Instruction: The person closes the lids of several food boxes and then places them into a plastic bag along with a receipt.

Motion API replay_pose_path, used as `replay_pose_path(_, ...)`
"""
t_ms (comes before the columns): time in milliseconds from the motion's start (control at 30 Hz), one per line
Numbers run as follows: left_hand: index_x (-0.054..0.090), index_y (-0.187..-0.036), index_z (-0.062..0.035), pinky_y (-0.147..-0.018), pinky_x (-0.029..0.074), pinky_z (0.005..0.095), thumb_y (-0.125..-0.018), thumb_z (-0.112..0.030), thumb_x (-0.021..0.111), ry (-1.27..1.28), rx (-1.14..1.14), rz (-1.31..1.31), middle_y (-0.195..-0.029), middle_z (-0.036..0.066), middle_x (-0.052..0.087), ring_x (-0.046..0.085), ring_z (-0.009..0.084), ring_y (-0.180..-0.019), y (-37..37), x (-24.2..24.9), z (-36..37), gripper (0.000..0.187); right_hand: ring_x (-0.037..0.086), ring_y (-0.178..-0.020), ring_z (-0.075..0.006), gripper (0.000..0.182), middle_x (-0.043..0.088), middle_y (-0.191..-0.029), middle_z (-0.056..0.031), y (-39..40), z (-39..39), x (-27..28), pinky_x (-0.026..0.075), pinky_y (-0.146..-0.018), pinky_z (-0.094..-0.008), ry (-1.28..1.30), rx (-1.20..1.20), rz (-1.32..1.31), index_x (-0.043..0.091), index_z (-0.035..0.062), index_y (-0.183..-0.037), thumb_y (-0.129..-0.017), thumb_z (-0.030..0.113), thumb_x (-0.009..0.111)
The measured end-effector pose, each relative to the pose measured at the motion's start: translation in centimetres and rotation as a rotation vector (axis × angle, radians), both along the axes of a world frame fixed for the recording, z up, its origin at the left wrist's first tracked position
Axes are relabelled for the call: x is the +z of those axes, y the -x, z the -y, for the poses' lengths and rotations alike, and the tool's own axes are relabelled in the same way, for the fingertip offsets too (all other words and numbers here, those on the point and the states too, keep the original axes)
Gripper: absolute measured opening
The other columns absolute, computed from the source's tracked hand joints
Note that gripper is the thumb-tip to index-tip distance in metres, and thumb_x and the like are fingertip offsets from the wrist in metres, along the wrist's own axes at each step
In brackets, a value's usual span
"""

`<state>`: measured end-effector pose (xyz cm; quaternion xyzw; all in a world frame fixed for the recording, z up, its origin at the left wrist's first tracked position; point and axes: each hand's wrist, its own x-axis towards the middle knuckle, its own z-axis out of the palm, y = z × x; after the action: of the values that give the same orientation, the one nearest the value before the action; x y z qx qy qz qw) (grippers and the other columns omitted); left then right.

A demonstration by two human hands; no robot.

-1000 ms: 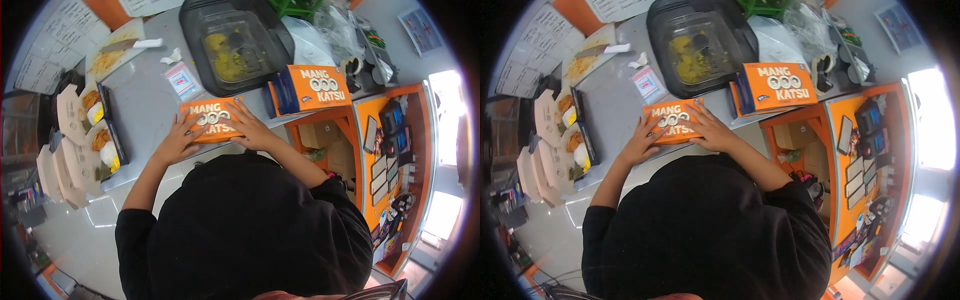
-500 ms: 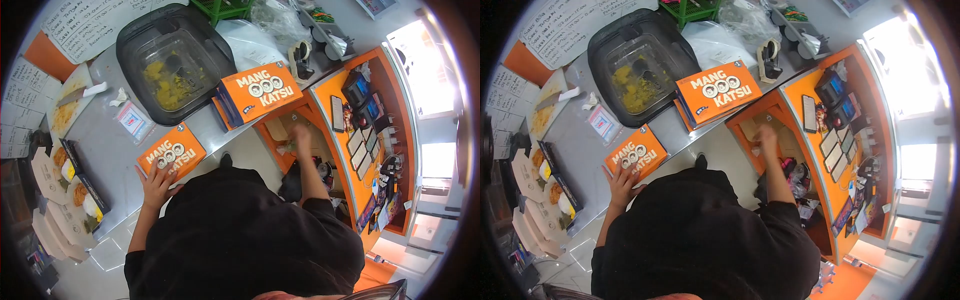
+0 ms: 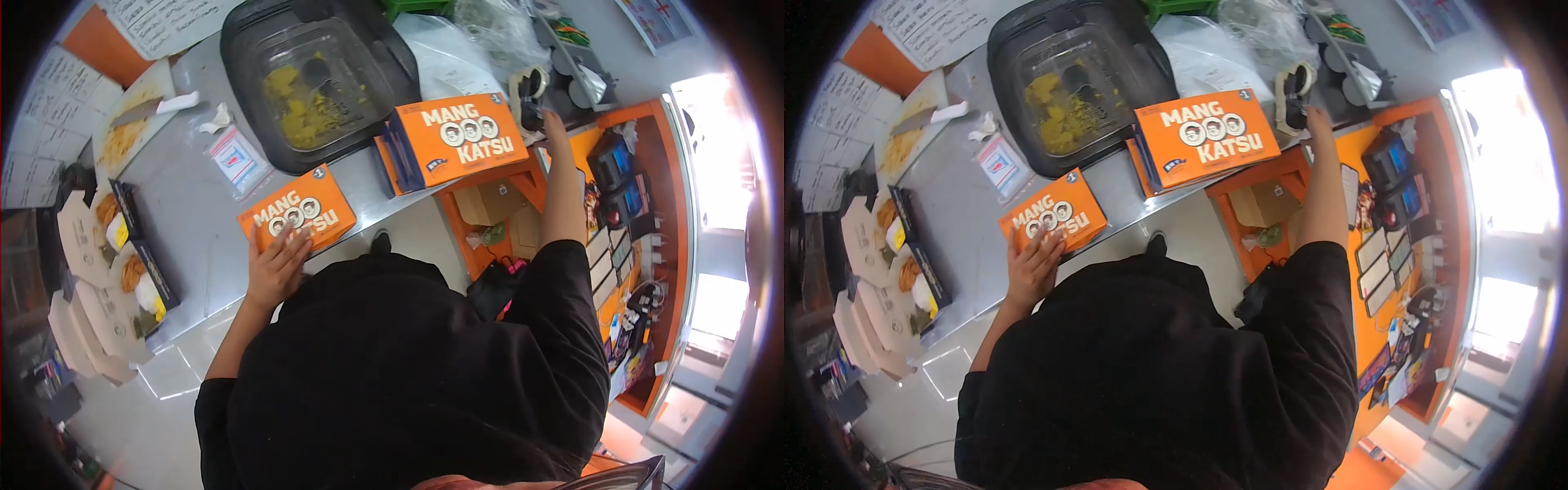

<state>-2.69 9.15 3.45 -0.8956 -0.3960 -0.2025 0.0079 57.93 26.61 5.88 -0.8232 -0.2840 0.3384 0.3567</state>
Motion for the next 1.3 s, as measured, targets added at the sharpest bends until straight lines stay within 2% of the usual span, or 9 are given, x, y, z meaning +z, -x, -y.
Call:
replay_pose_path(100, 0.06, -0.102, -0.0093, -0.105, 0.027, 0.0528, -0.069, -0.013, 0.071, 0.1, 0.024, 0.111, -0.115, 0.0, 0.059, 0.049, 0.0215, -0.12, -1.4, 1.1, -0.1, 0.035, 0.047, -0.112, -0.0289, 0.056, 0.049, -0.121, -0.012, -1.5, -1.6, -0.9, 0.048, -0.083, -0.0472, -0.018, -0.127, -0.045, 0.047, 0.0062, -0.125, -0.081, 0.04, 0.056)
replay_pose_path(200, 0.058, -0.097, -0.0075, -0.105, 0.029, 0.0478, -0.072, -0.016, 0.071, 0.166, 0.036, 0.112, -0.113, 0.002, 0.058, 0.048, 0.0209, -0.12, -2.0, 1.5, -0.5, 0.03, 0.055, -0.095, -0.02, 0.04, 0.059, -0.101, -0.0106, -8.5, -4.1, -4.9, 0.046, -0.08, -0.0331, -0.141, 0.049, 0.632, 0.059, 0.0015, -0.109, -0.082, 0.03, 0.057)
replay_pose_path(367, 0.057, -0.099, -0.0074, -0.105, 0.03, 0.0485, -0.075, -0.017, 0.069, 0.174, 0.036, 0.141, -0.115, 0.003, 0.058, 0.048, 0.0224, -0.12, -1.9, 0.9, -0.8, 0.029, 0.057, -0.081, -0.0182, 0.014, 0.059, -0.08, -0.0093, 20.2, 10.0, 14.7, 0.045, -0.075, -0.0287, -1.138, 0.111, 0.769, 0.06, -0.0019, -0.092, -0.084, 0.003, 0.05)
replay_pose_path(433, 0.057, -0.099, -0.0071, -0.104, 0.031, 0.0491, -0.075, -0.018, 0.069, 0.148, 0.041, 0.133, -0.115, 0.003, 0.058, 0.048, 0.0227, -0.12, -1.9, 0.7, -0.6, 0.029, 0.058, -0.08, -0.0219, 0.011, 0.06, -0.08, -0.0106, 26.8, 13.1, 14.3, 0.047, -0.074, -0.0334, -1.49, 0.81, 0.33, 0.062, 0.0017, -0.087, -0.081, 0.008, 0.056)
replay_pose_path(467, 0.057, -0.099, -0.007, -0.104, 0.031, 0.0494, -0.075, -0.018, 0.069, 0.131, 0.036, 0.131, -0.115, 0.004, 0.057, 0.048, 0.0229, -0.12, -1.9, 0.5, -0.7, 0.03, 0.059, -0.081, -0.0241, 0.011, 0.06, -0.081, -0.0102, 29.9, 13.8, 14.8, 0.048, -0.075, -0.0358, -1.43, 1.274, 0.208, 0.063, 0.0042, -0.087, -0.077, 0.01, 0.06)
replay_pose_path(567, 0.057, -0.098, -0.0062, -0.104, 0.031, 0.0492, -0.075, -0.018, 0.069, 0.113, 0.018, 0.131, -0.116, 0.003, 0.057, 0.048, 0.0228, -0.12, -1.6, 0.1, -0.7, 0.029, 0.053, -0.108, -0.0258, 0.036, 0.055, -0.112, -0.0051, 36.2, 12.9, 7.1, 0.044, -0.09, -0.0397, -0.883, 1.612, 0.12, 0.06, 0.0101, -0.112, -0.077, 0.014, 0.065)
replay_pose_path(767, 0.059, -0.1, -0.011, -0.104, 0.03, 0.0516, -0.076, -0.017, 0.064, 0.06, -0.001, 0.108, -0.113, 0.003, 0.057, 0.047, 0.0234, -0.121, -1.6, -0.2, -0.5, 0.026, 0.028, -0.133, -0.0279, 0.058, 0.037, -0.14, -0.0014, 37.2, 10.5, -1.4, 0.033, -0.105, -0.0453, -0.668, 1.647, 0.577, 0.048, 0.0199, -0.129, -0.075, 0.033, 0.066)
replay_pose_path(1067, 0.061, -0.106, -0.0179, -0.104, 0.029, 0.0532, -0.079, -0.014, 0.057, 0.039, -0.046, 0.053, -0.119, 0.002, 0.054, 0.045, 0.0246, -0.123, -1.0, -0.5, -0.7, 0.027, 0.041, -0.124, -0.0241, 0.043, 0.046, -0.134, 0.0028, 37.2, 10.0, -2.1, 0.05, -0.086, -0.0357, -0.816, 1.663, 0.733, 0.053, 0.0217, -0.124, -0.082, 0.032, 0.059)
replay_pose_path(1300, 0.056, -0.114, -0.0112, -0.105, 0.027, 0.053, -0.08, -0.013, 0.055, 0.074, -0.05, -0.004, -0.125, 0.005, 0.051, 0.043, 0.0257, -0.125, -0.9, -0.6, -0.4, 0.033, 0.036, -0.129, -0.0258, 0.04, 0.043, -0.137, -0.003, 37.3, 11.0, -2.9, 0.031, -0.105, -0.0429, -0.748, 1.578, 0.476, 0.052, 0.0209, -0.125, -0.085, 0.026, 0.056)
